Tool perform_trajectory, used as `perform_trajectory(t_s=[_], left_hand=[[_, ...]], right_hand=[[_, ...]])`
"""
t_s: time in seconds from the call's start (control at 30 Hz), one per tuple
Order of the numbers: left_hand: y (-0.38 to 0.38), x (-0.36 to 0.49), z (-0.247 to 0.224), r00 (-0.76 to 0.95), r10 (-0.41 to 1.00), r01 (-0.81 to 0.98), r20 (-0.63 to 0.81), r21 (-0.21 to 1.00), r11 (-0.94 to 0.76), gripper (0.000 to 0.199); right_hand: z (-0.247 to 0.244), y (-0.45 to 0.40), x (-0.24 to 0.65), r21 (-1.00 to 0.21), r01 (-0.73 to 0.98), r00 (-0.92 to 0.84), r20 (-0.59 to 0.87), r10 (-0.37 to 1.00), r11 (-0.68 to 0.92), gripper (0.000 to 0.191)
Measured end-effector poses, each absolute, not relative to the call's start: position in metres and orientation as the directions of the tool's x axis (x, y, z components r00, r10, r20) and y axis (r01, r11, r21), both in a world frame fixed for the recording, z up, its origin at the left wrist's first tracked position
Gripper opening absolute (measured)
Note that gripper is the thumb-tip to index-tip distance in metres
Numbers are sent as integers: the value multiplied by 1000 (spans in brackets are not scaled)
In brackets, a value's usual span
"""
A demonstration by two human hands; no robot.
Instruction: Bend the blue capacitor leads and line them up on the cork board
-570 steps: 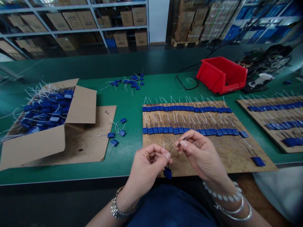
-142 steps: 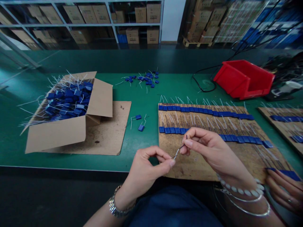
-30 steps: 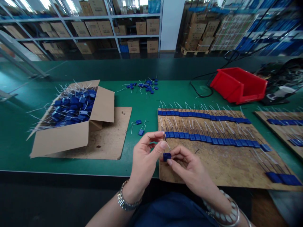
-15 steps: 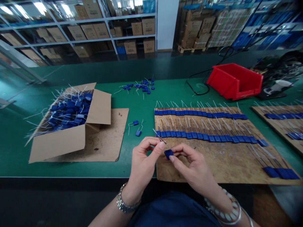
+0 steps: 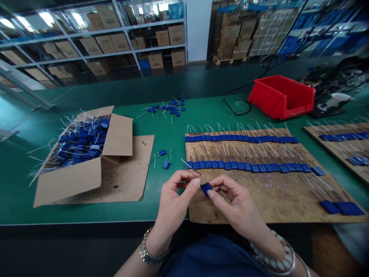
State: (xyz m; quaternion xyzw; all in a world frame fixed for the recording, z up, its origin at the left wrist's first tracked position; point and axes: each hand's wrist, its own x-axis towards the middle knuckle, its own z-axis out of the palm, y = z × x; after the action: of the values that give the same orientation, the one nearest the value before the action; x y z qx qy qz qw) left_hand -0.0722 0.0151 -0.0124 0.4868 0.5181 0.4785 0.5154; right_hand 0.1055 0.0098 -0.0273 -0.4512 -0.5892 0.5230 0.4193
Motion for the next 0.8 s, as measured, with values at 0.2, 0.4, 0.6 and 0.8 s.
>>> perform_trajectory(t_s=[0.2,0.4,0.6,0.8], left_hand=[[21,-71,-5,41,991,-23,-125,992,126,27],[25,-62,-2,-20,996,-162,-92,983,87,24],[23,-64,-2,17,1000,91,17,996,-19,23],[22,-56,1,128,991,267,37,961,-71,21]], right_hand=[[-26,8,105,-994,100,-245,20,969,46,8],[-26,5,108,-986,152,-250,34,968,74,6],[-23,5,117,-977,210,-256,-20,967,36,2],[-19,6,126,-985,170,-318,-68,946,-14,4]])
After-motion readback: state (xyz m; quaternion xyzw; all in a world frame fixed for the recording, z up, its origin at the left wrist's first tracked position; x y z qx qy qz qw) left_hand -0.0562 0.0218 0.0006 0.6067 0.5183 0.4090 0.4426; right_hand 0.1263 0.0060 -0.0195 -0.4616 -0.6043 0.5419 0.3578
